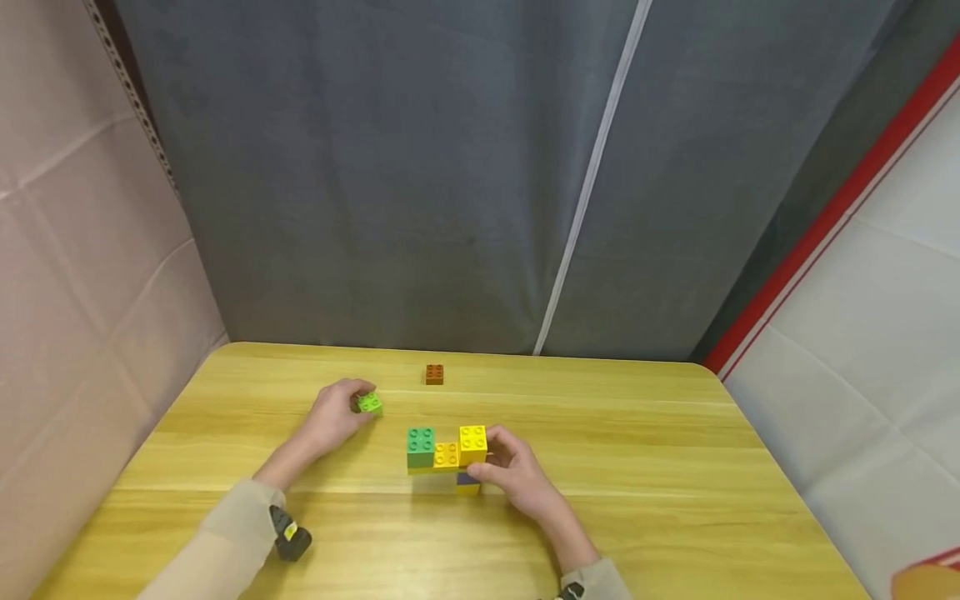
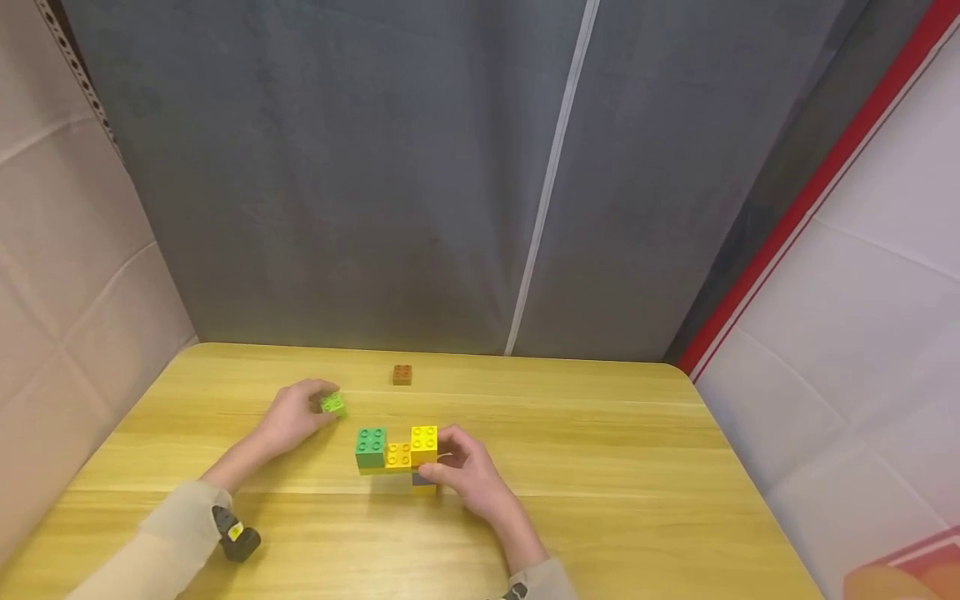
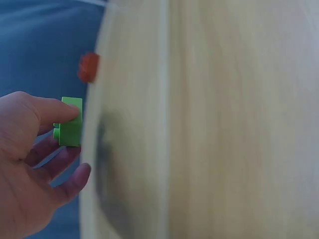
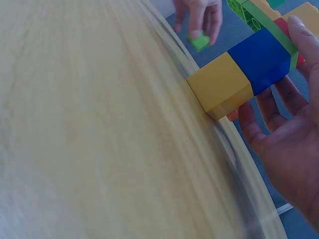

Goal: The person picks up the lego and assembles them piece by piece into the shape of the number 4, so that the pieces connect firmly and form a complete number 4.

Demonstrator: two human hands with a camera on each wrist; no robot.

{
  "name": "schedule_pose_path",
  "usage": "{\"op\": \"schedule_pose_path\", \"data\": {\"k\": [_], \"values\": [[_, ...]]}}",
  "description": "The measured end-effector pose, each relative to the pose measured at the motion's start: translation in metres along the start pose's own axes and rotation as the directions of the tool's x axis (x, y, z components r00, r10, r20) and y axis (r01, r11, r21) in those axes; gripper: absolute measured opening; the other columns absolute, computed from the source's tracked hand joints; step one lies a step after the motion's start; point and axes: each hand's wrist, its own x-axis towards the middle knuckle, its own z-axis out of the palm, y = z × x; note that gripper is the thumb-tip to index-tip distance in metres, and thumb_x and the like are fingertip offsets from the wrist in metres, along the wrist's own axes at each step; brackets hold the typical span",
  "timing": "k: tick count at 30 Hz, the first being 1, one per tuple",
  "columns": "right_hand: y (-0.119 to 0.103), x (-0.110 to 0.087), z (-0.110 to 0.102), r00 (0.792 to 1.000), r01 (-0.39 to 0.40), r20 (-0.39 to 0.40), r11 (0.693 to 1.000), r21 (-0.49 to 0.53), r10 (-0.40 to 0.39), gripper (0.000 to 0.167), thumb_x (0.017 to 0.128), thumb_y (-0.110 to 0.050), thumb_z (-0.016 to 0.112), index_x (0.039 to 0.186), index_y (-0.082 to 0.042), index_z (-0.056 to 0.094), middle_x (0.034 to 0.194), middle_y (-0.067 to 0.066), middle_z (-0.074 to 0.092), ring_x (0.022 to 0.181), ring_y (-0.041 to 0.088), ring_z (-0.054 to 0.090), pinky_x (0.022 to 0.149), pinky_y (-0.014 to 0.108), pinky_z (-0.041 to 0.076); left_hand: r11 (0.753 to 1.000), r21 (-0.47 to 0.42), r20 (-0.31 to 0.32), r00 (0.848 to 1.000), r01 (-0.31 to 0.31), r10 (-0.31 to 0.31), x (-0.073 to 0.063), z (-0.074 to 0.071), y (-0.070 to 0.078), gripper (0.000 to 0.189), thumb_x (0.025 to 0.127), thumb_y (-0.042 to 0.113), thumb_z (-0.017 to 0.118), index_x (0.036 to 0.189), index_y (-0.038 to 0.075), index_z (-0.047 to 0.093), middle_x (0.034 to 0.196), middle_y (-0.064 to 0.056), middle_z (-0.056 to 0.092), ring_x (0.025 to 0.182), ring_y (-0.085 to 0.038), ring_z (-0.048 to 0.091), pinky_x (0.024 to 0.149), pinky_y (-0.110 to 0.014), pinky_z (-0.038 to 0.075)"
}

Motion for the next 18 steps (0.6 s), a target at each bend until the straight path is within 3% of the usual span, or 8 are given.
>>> {"op": "schedule_pose_path", "data": {"k": [5,10,18], "values": [[-0.001,-0.001,-0.001,1.0,-0.002,-0.009,1.0,-0.006,0.002,0.026,0.097,-0.009,0.07,0.118,0.001,0.059,0.12,0.016,0.065,0.103,0.021,0.064,0.092,0.031,0.053,0.996,-0.073,-0.011,0.998,-0.054,0.054,-0.003,-0.007,0.023,0.043,0.089,0.006,0.077,0.129,-0.004,0.065,0.122,-0.018,0.066,0.106,-0.035,0.064,0.088,-0.05,0.055],[-0.001,-0.001,-0.001,1.0,0.008,-0.008,1.0,-0.005,-0.008,0.025,0.097,-0.008,0.07,0.118,0.001,0.059,0.12,0.016,0.065,0.104,0.021,0.064,0.092,0.031,0.053,0.985,-0.134,-0.028,0.994,-0.108,0.105,-0.008,-0.014,0.05,0.041,0.089,0.006,0.078,0.128,-0.003,0.067,0.119,-0.015,0.068,0.103,-0.031,0.065,0.082,-0.041,0.059],[-0.001,-0.002,0.0,1.0,0.013,-0.003,1.0,0.0,-0.013,0.026,0.097,-0.007,0.069,0.118,0.002,0.058,0.12,0.016,0.064,0.103,0.02,0.064,0.091,0.031,0.053,0.955,-0.24,-0.034,0.985,-0.173,0.17,-0.017,-0.022,0.09,0.041,0.09,0.007,0.079,0.129,0.002,0.068,0.119,-0.009,0.068,0.102,-0.026,0.065,0.08,-0.032,0.059]]}}
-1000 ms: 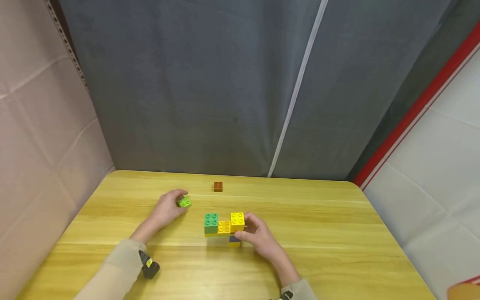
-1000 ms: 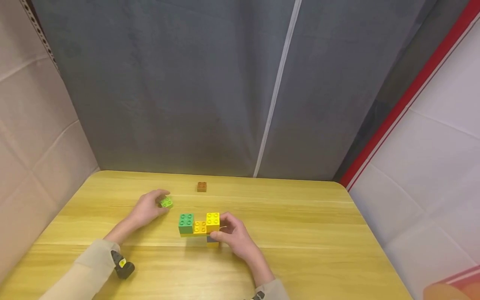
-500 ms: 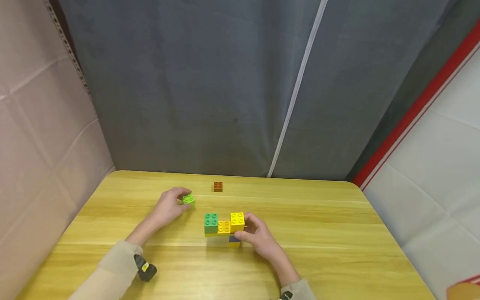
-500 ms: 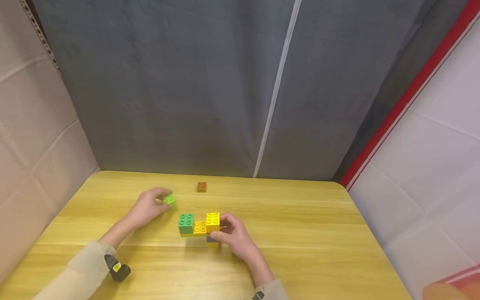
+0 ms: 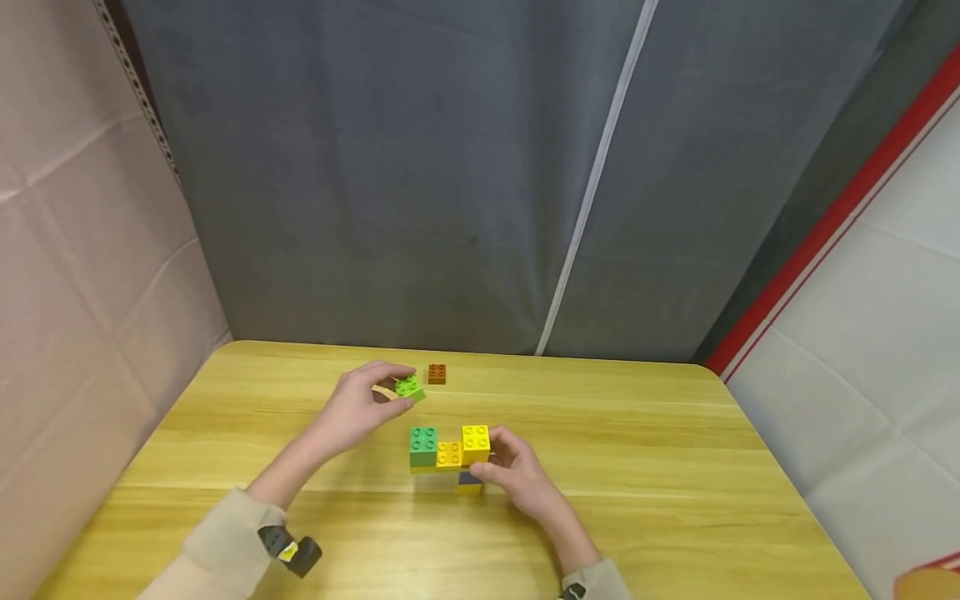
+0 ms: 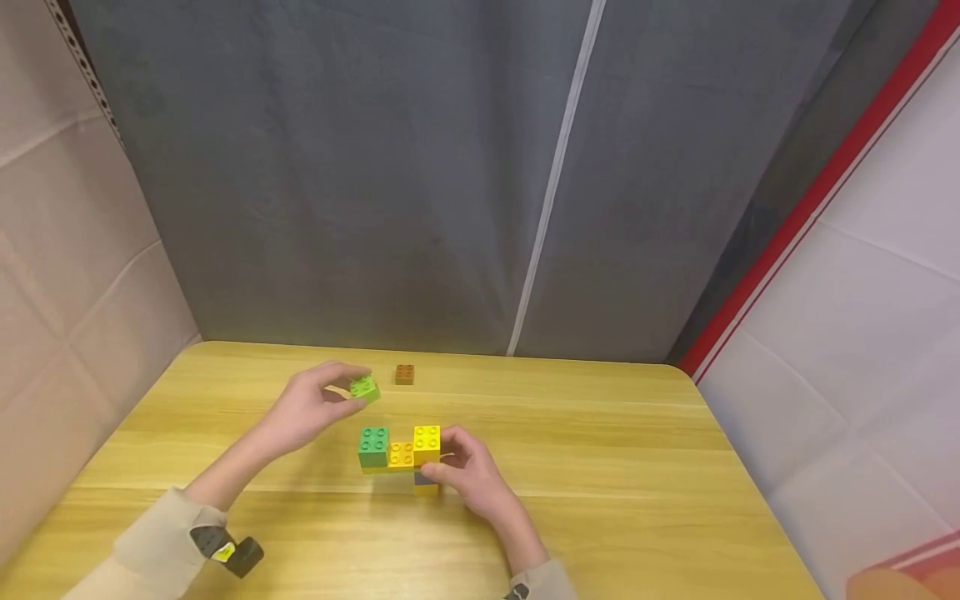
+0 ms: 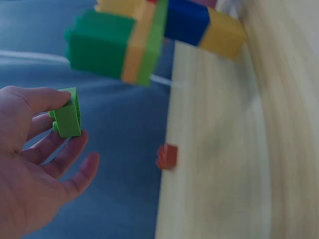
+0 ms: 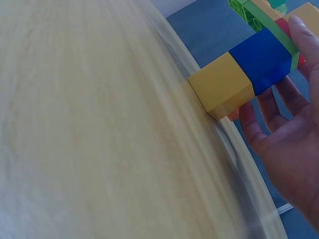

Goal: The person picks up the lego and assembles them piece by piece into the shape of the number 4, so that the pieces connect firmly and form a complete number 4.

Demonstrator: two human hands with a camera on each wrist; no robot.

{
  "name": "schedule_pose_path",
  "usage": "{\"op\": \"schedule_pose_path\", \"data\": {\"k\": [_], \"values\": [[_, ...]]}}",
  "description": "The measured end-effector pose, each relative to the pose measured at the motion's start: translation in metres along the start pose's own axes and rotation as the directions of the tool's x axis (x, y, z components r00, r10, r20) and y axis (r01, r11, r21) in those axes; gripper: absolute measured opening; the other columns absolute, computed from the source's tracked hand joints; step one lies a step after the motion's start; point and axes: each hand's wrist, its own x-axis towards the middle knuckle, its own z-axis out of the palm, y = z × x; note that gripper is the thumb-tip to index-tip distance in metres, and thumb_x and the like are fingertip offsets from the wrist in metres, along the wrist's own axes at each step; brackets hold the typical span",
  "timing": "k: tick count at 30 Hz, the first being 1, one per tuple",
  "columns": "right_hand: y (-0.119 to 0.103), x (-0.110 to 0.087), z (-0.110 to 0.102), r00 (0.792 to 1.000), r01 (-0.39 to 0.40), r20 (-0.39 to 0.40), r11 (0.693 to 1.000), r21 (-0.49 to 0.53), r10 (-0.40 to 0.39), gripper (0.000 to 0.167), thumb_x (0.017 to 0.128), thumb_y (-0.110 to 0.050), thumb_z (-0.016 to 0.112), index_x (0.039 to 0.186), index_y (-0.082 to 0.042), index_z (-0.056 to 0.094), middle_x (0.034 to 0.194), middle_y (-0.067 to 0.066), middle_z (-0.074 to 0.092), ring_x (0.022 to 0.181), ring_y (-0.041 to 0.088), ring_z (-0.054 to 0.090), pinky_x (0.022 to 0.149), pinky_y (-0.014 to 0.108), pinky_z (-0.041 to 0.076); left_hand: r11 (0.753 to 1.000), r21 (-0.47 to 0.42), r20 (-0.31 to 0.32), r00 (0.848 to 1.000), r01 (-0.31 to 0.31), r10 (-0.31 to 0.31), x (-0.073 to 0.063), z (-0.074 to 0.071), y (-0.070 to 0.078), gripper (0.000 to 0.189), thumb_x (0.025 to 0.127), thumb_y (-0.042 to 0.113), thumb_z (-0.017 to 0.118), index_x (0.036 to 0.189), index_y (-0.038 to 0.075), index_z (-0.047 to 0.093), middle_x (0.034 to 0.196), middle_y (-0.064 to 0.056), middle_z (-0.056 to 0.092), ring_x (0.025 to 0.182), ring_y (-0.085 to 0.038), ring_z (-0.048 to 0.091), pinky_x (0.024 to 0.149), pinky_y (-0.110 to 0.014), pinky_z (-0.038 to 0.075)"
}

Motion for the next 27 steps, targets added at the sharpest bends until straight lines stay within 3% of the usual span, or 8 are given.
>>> {"op": "schedule_pose_path", "data": {"k": [8,13,18,27], "values": [[0.0,0.0,0.0,1.0,-0.003,-0.003,1.0,-0.003,0.003,0.026,0.098,-0.009,0.07,0.119,0.001,0.059,0.121,0.015,0.064,0.105,0.021,0.063,0.093,0.032,0.053,0.992,-0.123,0.033,0.999,-0.019,0.024,-0.001,0.005,0.044,0.04,0.091,0.008,0.078,0.129,0.004,0.069,0.117,-0.006,0.067,0.101,-0.023,0.064,0.083,-0.034,0.059],[0.001,0.001,0.0,1.0,0.012,-0.004,1.0,0.012,-0.012,0.026,0.098,-0.009,0.069,0.119,0.002,0.059,0.121,0.014,0.064,0.106,0.02,0.064,0.094,0.033,0.053,0.985,-0.12,0.081,0.987,-0.127,0.138,-0.001,0.013,0.063,0.039,0.091,0.009,0.078,0.129,0.006,0.069,0.119,-0.003,0.067,0.1,-0.022,0.064,0.083,-0.035,0.058],[0.002,0.002,0.0,1.0,0.027,-0.001,0.999,0.031,-0.027,0.027,0.098,-0.008,0.069,0.119,0.004,0.059,0.12,0.014,0.065,0.106,0.019,0.065,0.092,0.033,0.053,0.971,-0.074,0.116,0.965,-0.226,0.234,-0.001,0.024,0.071,0.038,0.089,0.007,0.08,0.126,0.007,0.07,0.113,0.001,0.067,0.098,-0.019,0.064,0.08,-0.039,0.058],[0.003,0.003,0.001,1.0,0.017,0.009,0.999,0.035,-0.017,0.032,0.098,-0.007,0.068,0.127,0.002,0.058,0.129,0.012,0.062,0.115,0.02,0.06,0.095,0.033,0.052,0.974,-0.021,0.183,0.957,-0.226,0.225,-0.003,0.044,0.07,0.035,0.088,0.007,0.081,0.122,0.005,0.071,0.111,0.002,0.068,0.096,-0.014,0.062,0.074,-0.035,0.055]]}}
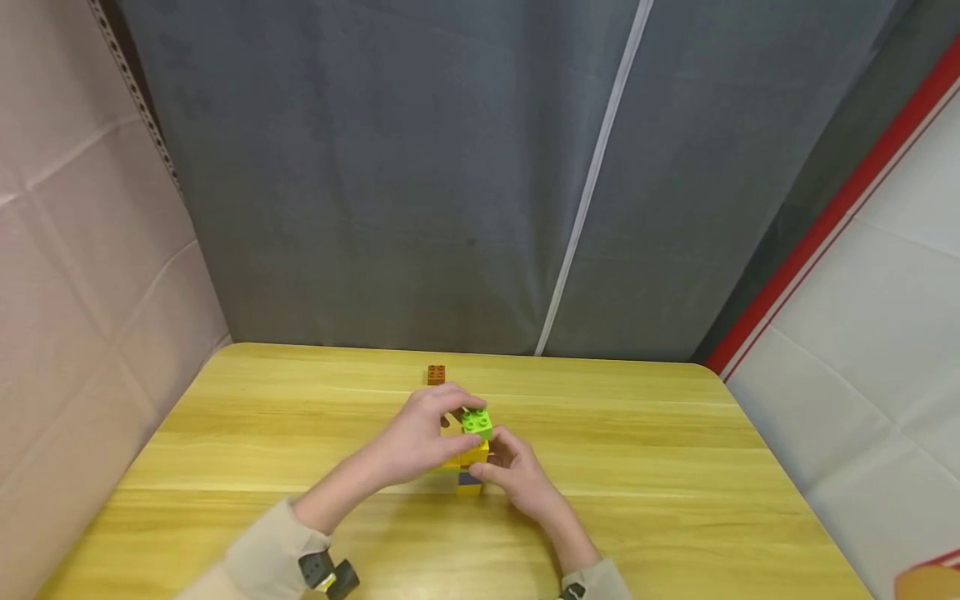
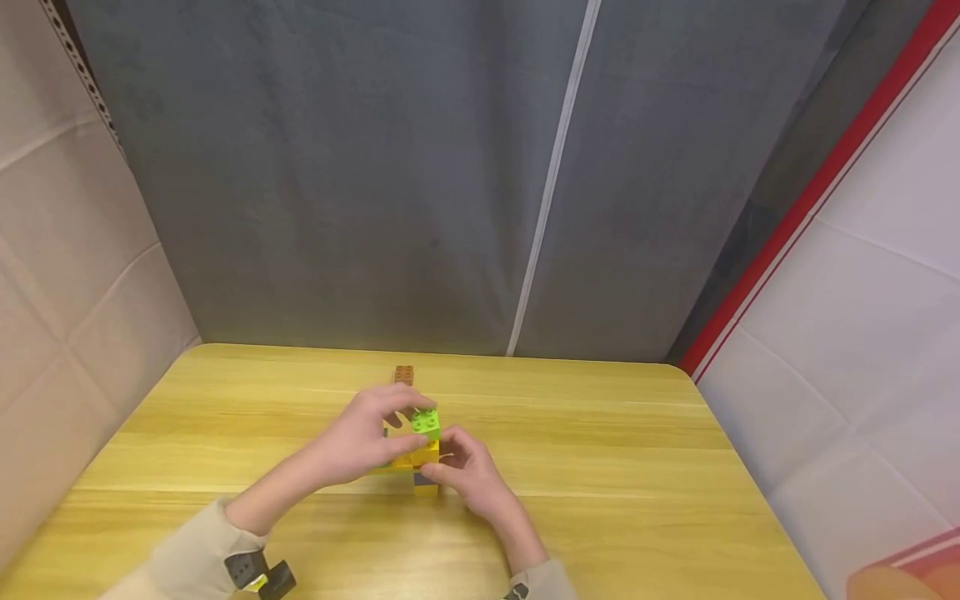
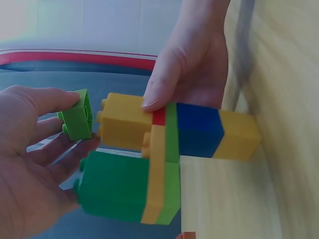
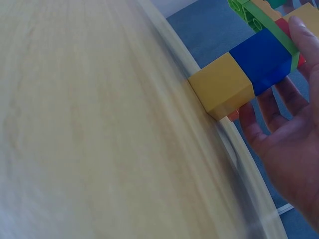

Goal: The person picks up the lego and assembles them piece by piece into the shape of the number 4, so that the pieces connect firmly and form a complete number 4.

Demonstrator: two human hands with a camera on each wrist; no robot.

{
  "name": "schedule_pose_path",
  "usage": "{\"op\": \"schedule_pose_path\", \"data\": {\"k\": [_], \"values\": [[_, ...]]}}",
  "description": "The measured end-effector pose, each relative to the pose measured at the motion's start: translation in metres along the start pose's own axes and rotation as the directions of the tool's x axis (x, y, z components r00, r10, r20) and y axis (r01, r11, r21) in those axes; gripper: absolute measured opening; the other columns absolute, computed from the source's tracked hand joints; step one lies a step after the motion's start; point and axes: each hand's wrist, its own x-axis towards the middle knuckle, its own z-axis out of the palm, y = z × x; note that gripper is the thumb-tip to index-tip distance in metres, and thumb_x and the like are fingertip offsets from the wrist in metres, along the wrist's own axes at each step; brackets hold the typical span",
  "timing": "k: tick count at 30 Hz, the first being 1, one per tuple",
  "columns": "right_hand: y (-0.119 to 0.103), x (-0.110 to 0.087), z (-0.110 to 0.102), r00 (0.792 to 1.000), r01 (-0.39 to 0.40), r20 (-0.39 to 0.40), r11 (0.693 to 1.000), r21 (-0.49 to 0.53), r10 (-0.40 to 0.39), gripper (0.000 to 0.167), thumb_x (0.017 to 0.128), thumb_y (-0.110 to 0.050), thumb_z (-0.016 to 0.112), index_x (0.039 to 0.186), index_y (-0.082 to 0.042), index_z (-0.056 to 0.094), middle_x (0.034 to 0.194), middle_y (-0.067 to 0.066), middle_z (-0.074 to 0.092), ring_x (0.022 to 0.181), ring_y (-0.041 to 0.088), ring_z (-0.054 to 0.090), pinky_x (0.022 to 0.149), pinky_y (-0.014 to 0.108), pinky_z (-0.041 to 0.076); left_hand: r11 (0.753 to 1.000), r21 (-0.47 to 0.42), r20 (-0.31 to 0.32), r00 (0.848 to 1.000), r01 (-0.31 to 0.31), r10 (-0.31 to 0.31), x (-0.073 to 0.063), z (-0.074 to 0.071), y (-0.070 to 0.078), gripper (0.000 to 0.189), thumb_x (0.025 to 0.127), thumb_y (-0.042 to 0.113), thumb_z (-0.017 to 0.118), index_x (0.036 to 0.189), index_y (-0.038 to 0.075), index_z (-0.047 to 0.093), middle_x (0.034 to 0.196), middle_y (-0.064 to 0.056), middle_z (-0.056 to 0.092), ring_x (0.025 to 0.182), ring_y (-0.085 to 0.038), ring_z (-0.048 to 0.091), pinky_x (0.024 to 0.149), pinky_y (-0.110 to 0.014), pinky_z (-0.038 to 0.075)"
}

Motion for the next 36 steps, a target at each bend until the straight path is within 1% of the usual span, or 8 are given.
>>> {"op": "schedule_pose_path", "data": {"k": [5,12,15,23,30,36], "values": [[-0.0002,0.0004,0.0005,1.0,0.004,0.009,1.0,0.003,-0.004,0.037,0.098,-0.006,0.067,0.133,0.0,0.057,0.134,0.013,0.061,0.118,0.021,0.058,0.095,0.033,0.052,1.0,0.013,0.003,1.0,-0.013,0.013,-0.0002,0.0053,-0.0022,0.033,0.088,0.006,0.08,0.12,0.006,0.072,0.11,0.002,0.067,0.095,-0.014,0.062,0.073,-0.032,0.054],[-0.0012,0.0,0.0006,1.0,-0.004,0.009,1.0,-0.007,0.004,0.026,0.098,-0.007,0.067,0.121,0.001,0.059,0.128,0.012,0.062,0.115,0.023,0.059,0.093,0.034,0.052,1.0,0.029,0.005,1.0,-0.001,0.001,-0.0028,0.0053,-0.0022,0.034,0.087,0.003,0.078,0.121,0.004,0.072,0.112,0.0,0.068,0.097,-0.016,0.062,0.075,-0.031,0.054],[-0.0015,0.0004,0.0002,1.0,-0.012,0.004,1.0,-0.015,0.012,0.024,0.098,-0.007,0.067,0.119,0.001,0.059,0.125,0.011,0.063,0.113,0.023,0.06,0.094,0.035,0.052,0.999,0.033,0.01,1.0,0.005,-0.005,-0.0038,0.0049,-0.0017,0.034,0.088,0.003,0.079,0.121,0.004,0.072,0.112,0.0,0.068,0.099,-0.017,0.063,0.076,-0.031,0.054],[-0.0021,0.0001,0.0012,1.0,-0.009,0.005,1.0,-0.008,0.009,0.025,0.098,-0.007,0.068,0.12,0.001,0.059,0.124,0.011,0.063,0.111,0.023,0.061,0.093,0.035,0.052,0.999,0.028,0.011,1.0,0.027,-0.028,-0.0039,0.005,0.0009,0.033,0.086,0.002,0.081,0.119,0.004,0.074,0.104,0.005,0.067,0.097,-0.014,0.062,0.074,-0.032,0.054],[-0.0005,-0.0016,-0.0001,1.0,-0.002,0.003,1.0,-0.012,0.002,0.026,0.099,-0.008,0.068,0.121,0.0,0.059,0.125,0.01,0.063,0.113,0.023,0.061,0.095,0.035,0.052,1.0,0.016,-0.001,1.0,0.026,-0.026,-0.0042,0.0073,-0.0016,0.034,0.086,0.001,0.081,0.119,0.005,0.075,0.103,0.006,0.067,0.095,-0.013,0.062,0.077,-0.04,0.056],[0.0011,-0.003,-0.0016,1.0,0.003,0.01,1.0,0.005,-0.003,0.025,0.098,-0.005,0.068,0.121,0.0,0.058,0.123,0.006,0.064,0.112,0.021,0.061,0.095,0.034,0.053,1.0,0.01,0.001,1.0,0.019,-0.019,-0.0045,0.0102,-0.0023,0.035,0.086,0.002,0.081,0.12,0.005,0.075,0.101,0.006,0.066,0.089,-0.017,0.062,0.077,-0.035,0.057]]}}
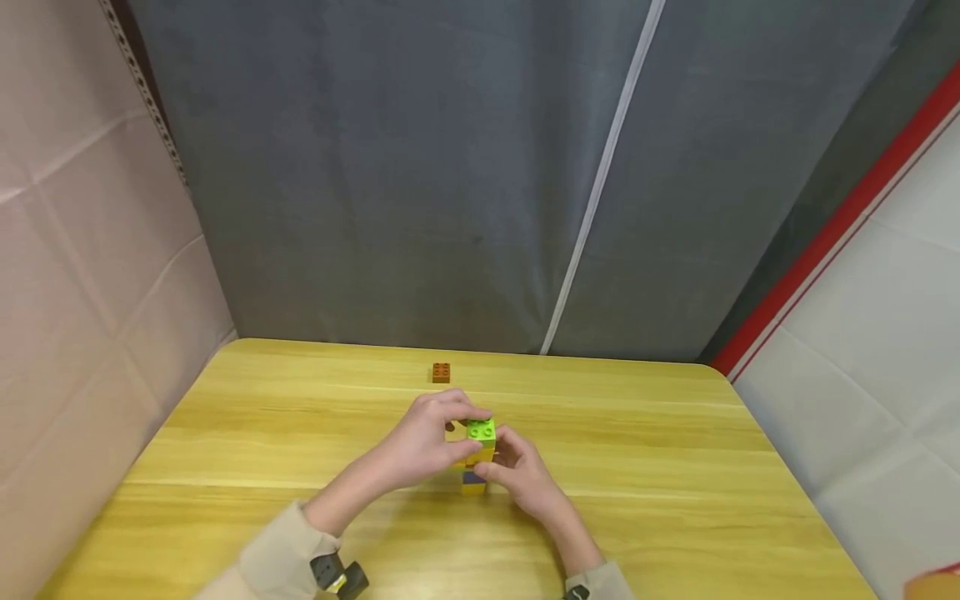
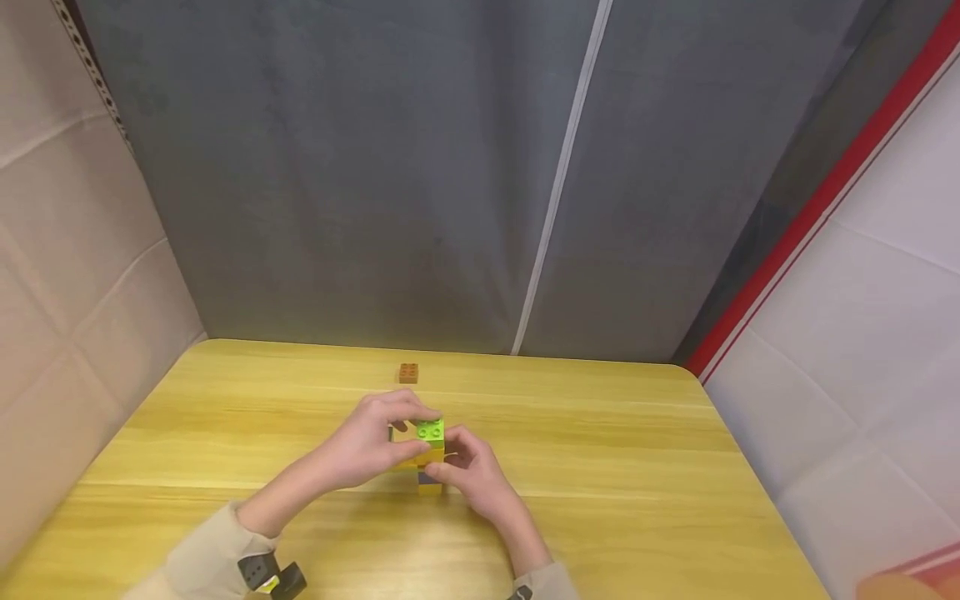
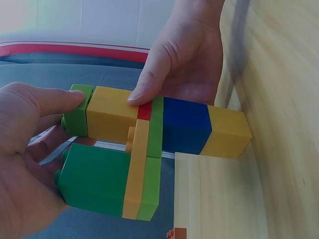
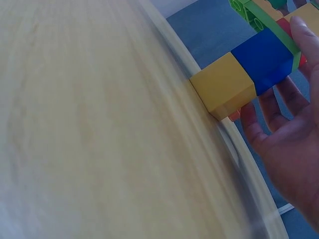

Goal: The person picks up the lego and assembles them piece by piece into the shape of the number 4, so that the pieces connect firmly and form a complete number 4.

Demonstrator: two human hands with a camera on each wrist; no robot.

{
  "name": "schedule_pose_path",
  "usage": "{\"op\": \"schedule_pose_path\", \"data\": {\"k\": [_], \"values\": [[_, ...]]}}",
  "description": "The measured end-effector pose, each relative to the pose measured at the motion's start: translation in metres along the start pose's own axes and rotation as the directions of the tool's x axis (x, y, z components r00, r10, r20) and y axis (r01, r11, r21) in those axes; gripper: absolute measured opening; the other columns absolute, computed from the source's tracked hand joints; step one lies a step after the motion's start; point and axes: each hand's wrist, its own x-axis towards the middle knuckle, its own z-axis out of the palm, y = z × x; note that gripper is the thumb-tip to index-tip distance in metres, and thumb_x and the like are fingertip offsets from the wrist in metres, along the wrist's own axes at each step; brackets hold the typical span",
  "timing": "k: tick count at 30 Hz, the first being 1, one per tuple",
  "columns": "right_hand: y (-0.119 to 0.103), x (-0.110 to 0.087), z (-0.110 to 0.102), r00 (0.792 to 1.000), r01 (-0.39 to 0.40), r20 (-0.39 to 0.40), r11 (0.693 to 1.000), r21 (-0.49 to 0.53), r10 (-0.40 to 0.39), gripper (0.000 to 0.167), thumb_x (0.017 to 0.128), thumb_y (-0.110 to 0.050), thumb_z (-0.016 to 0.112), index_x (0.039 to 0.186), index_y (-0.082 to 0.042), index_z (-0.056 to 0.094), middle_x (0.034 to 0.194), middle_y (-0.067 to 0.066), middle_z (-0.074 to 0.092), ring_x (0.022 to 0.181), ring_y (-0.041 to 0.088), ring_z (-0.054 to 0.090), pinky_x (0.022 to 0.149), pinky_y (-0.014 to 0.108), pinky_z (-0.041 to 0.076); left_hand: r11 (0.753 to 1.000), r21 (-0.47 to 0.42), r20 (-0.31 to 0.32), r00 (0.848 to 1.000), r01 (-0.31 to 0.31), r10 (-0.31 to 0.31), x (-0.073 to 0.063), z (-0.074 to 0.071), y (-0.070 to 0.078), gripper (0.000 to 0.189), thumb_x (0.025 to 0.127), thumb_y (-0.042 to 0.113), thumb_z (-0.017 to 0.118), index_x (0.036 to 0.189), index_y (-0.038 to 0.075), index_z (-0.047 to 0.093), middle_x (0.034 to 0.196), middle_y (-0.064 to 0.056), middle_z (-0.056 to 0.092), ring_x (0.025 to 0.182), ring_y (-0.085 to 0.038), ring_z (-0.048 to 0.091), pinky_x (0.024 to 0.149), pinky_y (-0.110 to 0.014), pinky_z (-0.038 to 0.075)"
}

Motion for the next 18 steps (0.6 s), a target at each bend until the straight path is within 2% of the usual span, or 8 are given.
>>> {"op": "schedule_pose_path", "data": {"k": [9,16,18], "values": [[0.0017,-0.0017,-0.0006,1.0,0.016,0.002,1.0,0.021,-0.016,0.027,0.099,-0.007,0.068,0.122,0.002,0.058,0.125,0.006,0.064,0.112,0.022,0.061,0.094,0.034,0.053,1.0,-0.007,0.004,1.0,0.005,-0.005,-0.0009,0.002,0.001,0.035,0.086,0.001,0.081,0.121,0.003,0.075,0.101,0.005,0.066,0.089,-0.015,0.062,0.077,-0.033,0.057],[0.0006,-0.0024,-0.0012,1.0,0.016,0.003,1.0,0.009,-0.016,0.025,0.099,-0.009,0.068,0.121,-0.001,0.059,0.126,0.005,0.063,0.114,0.021,0.061,0.096,0.034,0.052,1.0,-0.006,0.016,1.0,-0.002,0.002,0.0002,0.0026,0.0021,0.035,0.087,-0.001,0.08,0.121,0.002,0.074,0.101,0.003,0.065,0.078,-0.024,0.059,0.061,-0.024,0.052],[0.001,-0.0024,-0.0015,1.0,0.019,0.003,1.0,0.009,-0.019,0.024,0.099,-0.009,0.068,0.12,-0.002,0.059,0.126,0.005,0.064,0.114,0.021,0.061,0.096,0.034,0.052,1.0,0.002,0.02,1.0,0.0,0.0,0.0006,0.0024,0.0022,0.035,0.087,-0.001,0.08,0.121,0.002,0.074,0.101,0.003,0.065,0.078,-0.024,0.058,0.061,-0.023,0.051]]}}
